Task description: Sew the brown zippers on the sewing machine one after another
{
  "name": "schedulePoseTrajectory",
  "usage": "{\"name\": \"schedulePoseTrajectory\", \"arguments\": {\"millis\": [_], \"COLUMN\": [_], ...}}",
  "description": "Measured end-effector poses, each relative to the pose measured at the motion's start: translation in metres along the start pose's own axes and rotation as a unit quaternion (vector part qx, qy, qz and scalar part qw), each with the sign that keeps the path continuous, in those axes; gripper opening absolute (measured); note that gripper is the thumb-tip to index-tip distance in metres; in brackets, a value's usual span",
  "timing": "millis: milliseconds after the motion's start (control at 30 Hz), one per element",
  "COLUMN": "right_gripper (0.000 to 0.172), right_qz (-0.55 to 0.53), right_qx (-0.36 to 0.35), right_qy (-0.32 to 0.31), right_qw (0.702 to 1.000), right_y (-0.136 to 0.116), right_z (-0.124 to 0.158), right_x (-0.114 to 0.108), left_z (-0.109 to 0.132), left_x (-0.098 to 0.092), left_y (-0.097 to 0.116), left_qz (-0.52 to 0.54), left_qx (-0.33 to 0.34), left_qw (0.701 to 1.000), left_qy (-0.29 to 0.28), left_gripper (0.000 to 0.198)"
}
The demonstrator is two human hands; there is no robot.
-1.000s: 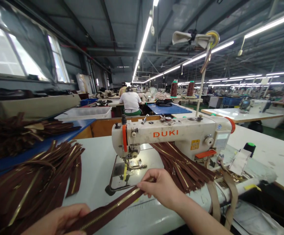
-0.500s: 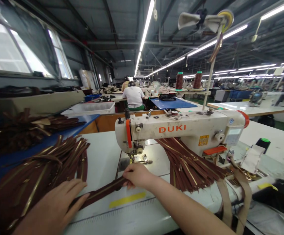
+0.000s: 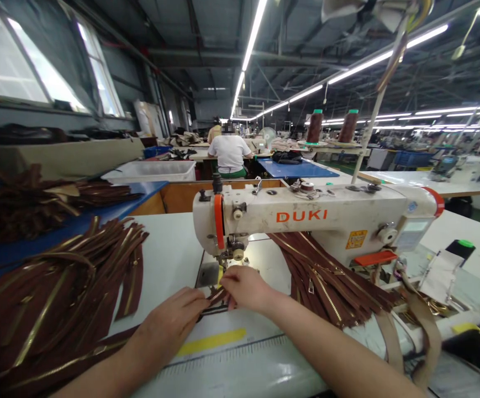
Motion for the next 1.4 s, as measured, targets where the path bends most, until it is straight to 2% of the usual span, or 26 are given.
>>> {"name": "schedulePoseTrajectory", "arguments": {"millis": [100, 200, 300, 400, 700, 933, 1200, 1400], "right_gripper": [0.011, 0.019, 0.016, 0.013, 0.011, 0.012, 0.012, 0.011], "right_qz": [0.069, 0.188, 0.250, 0.257, 0.257, 0.280, 0.308, 0.337], "right_qx": [-0.099, -0.214, -0.274, -0.299, -0.274, -0.249, -0.233, -0.241], "right_qy": [0.055, 0.062, 0.082, 0.088, 0.095, 0.129, 0.161, 0.166], "right_qw": [0.991, 0.957, 0.925, 0.915, 0.922, 0.918, 0.908, 0.895], "right_y": [-0.002, -0.008, -0.010, -0.010, -0.008, -0.007, -0.005, -0.007], "right_z": [0.013, 0.027, 0.032, 0.027, 0.027, 0.028, 0.027, 0.027], "right_x": [-0.011, -0.008, -0.004, -0.002, -0.006, -0.003, 0.000, 0.001], "left_z": [0.002, 0.003, 0.004, 0.006, 0.010, 0.009, 0.008, 0.008], "left_x": [-0.003, -0.004, -0.002, 0.001, 0.003, 0.001, -0.001, 0.003], "left_y": [-0.003, -0.005, -0.008, -0.010, -0.015, -0.017, -0.010, -0.005], "left_qz": [0.048, 0.084, 0.109, 0.127, 0.193, 0.208, 0.158, 0.084], "left_qx": [-0.023, -0.042, -0.056, -0.066, -0.111, -0.125, -0.066, -0.037], "left_qw": [0.999, 0.995, 0.992, 0.989, 0.975, 0.970, 0.985, 0.996], "left_qy": [0.001, 0.017, 0.028, 0.026, 0.016, 0.027, 0.028, -0.006], "left_gripper": [0.025, 0.025, 0.026, 0.023, 0.020, 0.022, 0.030, 0.032]}}
Point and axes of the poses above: each hand's wrist, its own z-axis away from the middle knuckle, its own x-axis out of the palm, y = z × x, the point moved 5 cm from there along -z, towards the middle knuckle, and after that the axes turned 4 degrees about x, right-handed, at the moved point
